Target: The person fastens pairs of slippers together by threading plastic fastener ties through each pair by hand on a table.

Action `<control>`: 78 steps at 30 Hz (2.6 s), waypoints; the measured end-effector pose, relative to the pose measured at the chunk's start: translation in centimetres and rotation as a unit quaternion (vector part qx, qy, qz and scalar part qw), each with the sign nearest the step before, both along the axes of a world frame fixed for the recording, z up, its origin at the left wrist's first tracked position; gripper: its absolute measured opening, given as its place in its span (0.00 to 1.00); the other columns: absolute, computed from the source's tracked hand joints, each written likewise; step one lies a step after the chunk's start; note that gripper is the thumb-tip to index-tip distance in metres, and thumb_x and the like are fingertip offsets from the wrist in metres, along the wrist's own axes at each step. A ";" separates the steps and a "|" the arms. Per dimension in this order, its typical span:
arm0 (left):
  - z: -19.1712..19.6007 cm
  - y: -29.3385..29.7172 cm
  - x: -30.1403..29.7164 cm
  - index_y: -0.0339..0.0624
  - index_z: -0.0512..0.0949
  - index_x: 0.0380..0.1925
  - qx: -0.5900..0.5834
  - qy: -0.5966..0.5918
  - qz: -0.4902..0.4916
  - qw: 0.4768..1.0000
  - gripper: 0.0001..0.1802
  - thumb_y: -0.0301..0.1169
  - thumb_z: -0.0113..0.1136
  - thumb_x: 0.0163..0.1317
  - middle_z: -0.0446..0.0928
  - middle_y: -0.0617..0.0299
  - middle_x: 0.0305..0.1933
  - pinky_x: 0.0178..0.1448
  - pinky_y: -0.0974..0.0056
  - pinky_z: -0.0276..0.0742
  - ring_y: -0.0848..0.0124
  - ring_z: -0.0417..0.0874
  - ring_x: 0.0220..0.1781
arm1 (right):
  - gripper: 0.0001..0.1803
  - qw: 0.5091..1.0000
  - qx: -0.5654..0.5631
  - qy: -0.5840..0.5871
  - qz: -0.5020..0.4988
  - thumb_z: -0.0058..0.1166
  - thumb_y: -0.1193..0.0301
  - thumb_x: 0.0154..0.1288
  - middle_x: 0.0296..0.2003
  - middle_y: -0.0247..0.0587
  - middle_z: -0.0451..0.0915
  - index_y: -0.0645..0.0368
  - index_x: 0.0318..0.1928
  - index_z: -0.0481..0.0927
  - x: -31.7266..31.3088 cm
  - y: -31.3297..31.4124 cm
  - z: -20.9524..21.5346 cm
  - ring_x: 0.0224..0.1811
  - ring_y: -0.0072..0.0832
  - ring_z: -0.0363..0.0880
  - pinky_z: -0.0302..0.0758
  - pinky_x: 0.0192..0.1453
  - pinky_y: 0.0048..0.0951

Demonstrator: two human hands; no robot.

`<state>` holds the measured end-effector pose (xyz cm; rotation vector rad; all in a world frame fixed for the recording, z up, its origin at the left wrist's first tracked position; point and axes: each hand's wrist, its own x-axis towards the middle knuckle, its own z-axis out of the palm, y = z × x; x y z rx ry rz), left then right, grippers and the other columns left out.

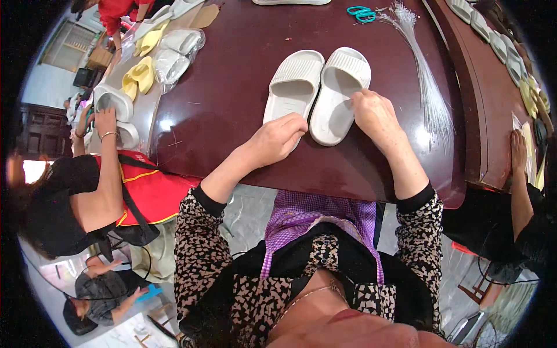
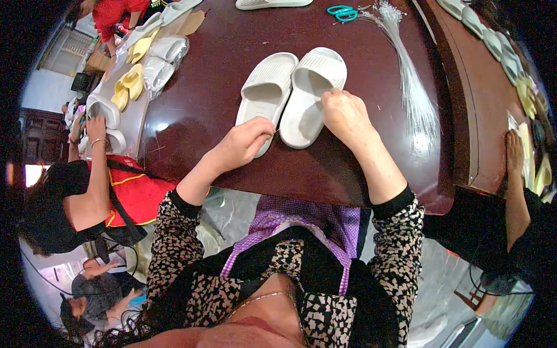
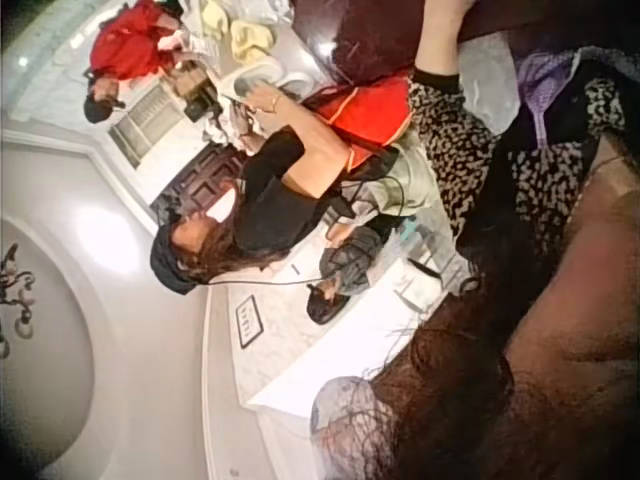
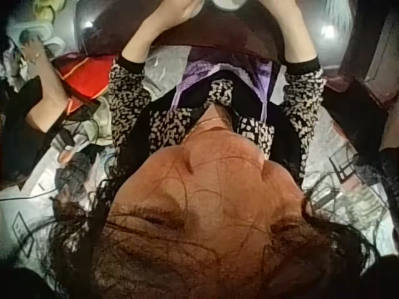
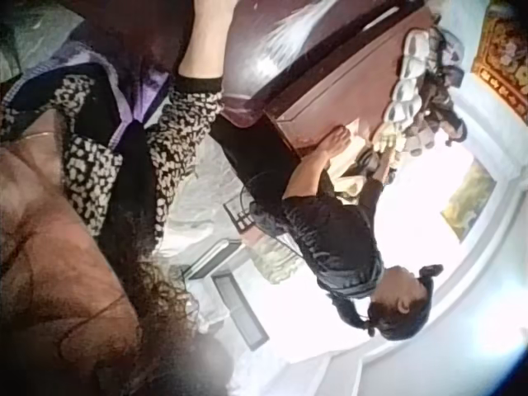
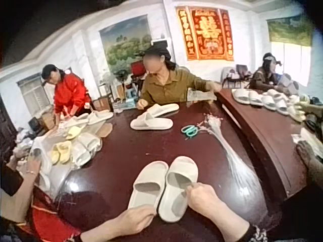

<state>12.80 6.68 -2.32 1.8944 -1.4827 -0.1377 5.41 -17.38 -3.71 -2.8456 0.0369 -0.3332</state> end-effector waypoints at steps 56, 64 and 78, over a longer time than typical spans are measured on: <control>0.6 -4.3 1.1 0.39 0.70 0.29 -0.160 -0.228 0.086 0.957 0.04 0.22 0.49 0.51 0.70 0.57 0.32 0.36 0.57 0.75 0.60 0.77 0.34 | 0.04 0.980 0.125 0.041 0.151 0.52 0.77 0.59 0.31 0.39 0.81 0.60 0.35 0.77 10.2 -1.4 8.6 0.37 0.28 0.78 0.72 0.45 0.26; 0.4 -4.2 1.4 0.36 0.73 0.35 -0.182 -0.245 0.081 0.949 0.09 0.19 0.51 0.52 0.74 0.55 0.35 0.40 0.60 0.75 0.59 0.78 0.35 | 0.06 0.993 -0.008 -0.096 0.066 0.50 0.76 0.60 0.33 0.48 0.80 0.60 0.38 0.76 9.1 -2.8 8.3 0.36 0.42 0.78 0.73 0.42 0.33; 5.8 -8.4 3.9 0.32 0.75 0.41 -0.185 -0.048 0.118 0.974 0.14 0.23 0.54 0.52 0.79 0.54 0.36 0.42 0.59 0.74 0.57 0.78 0.34 | 0.03 0.883 0.370 -0.276 0.077 0.48 0.80 0.63 0.28 0.32 0.75 0.61 0.36 0.74 5.8 -1.0 5.1 0.30 0.17 0.72 0.71 0.37 0.20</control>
